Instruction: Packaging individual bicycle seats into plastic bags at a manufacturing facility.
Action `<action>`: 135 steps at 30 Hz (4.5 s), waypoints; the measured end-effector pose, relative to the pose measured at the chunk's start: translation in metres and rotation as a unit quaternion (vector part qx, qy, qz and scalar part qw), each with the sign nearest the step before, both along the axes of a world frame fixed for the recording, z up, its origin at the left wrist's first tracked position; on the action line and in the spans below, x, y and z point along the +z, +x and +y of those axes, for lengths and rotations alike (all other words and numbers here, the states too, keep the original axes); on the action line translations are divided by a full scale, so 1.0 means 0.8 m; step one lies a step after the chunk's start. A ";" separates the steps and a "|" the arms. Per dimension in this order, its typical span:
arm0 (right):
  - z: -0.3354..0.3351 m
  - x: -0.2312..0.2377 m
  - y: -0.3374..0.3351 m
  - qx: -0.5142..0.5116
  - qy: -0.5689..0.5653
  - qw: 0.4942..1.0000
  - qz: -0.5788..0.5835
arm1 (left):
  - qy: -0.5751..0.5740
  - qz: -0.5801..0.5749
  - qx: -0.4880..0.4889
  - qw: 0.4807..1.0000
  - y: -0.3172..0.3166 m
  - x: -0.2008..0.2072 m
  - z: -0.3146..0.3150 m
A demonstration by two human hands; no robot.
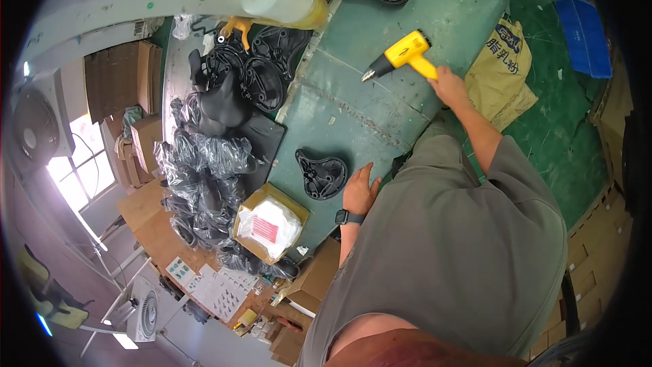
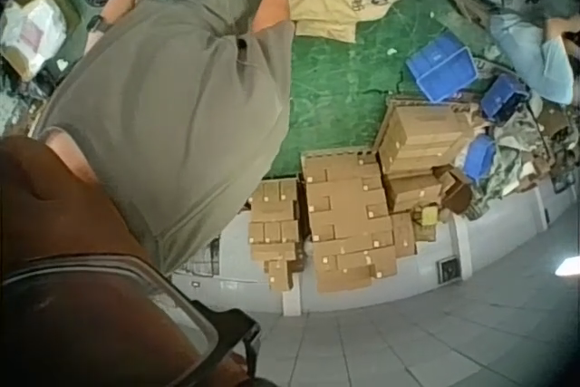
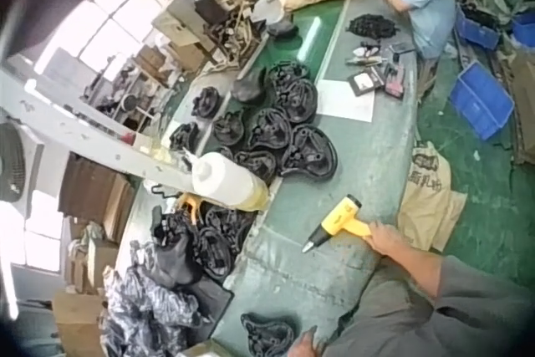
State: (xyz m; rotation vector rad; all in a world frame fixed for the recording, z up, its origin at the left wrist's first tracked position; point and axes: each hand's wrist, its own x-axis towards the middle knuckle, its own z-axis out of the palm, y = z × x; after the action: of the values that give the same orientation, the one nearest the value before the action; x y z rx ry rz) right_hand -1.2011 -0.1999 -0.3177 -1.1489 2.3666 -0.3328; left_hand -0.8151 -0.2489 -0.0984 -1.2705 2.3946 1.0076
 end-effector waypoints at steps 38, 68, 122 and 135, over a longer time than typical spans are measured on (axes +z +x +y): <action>-0.246 -0.005 -0.058 -0.155 -0.117 0.979 -0.054 | 0.077 -0.071 0.162 0.981 -0.028 -0.043 0.052; -0.530 0.045 -0.168 0.193 -0.109 0.909 0.354 | -0.210 -0.051 0.198 0.956 -0.103 -0.116 -0.120; -0.437 0.081 -0.217 0.044 -0.300 0.944 0.131 | -0.144 0.143 0.158 0.966 -0.035 -0.329 -0.520; -0.433 0.031 -0.270 0.091 -0.054 0.953 0.284 | -0.117 -0.053 0.330 0.935 -0.037 -0.208 -0.252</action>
State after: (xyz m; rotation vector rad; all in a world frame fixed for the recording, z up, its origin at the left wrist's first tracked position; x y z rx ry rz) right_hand -1.4175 -0.5466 -0.2931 -1.6846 2.7130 -0.0684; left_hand -0.8448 -0.4506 -0.2644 -2.2431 2.0755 0.7716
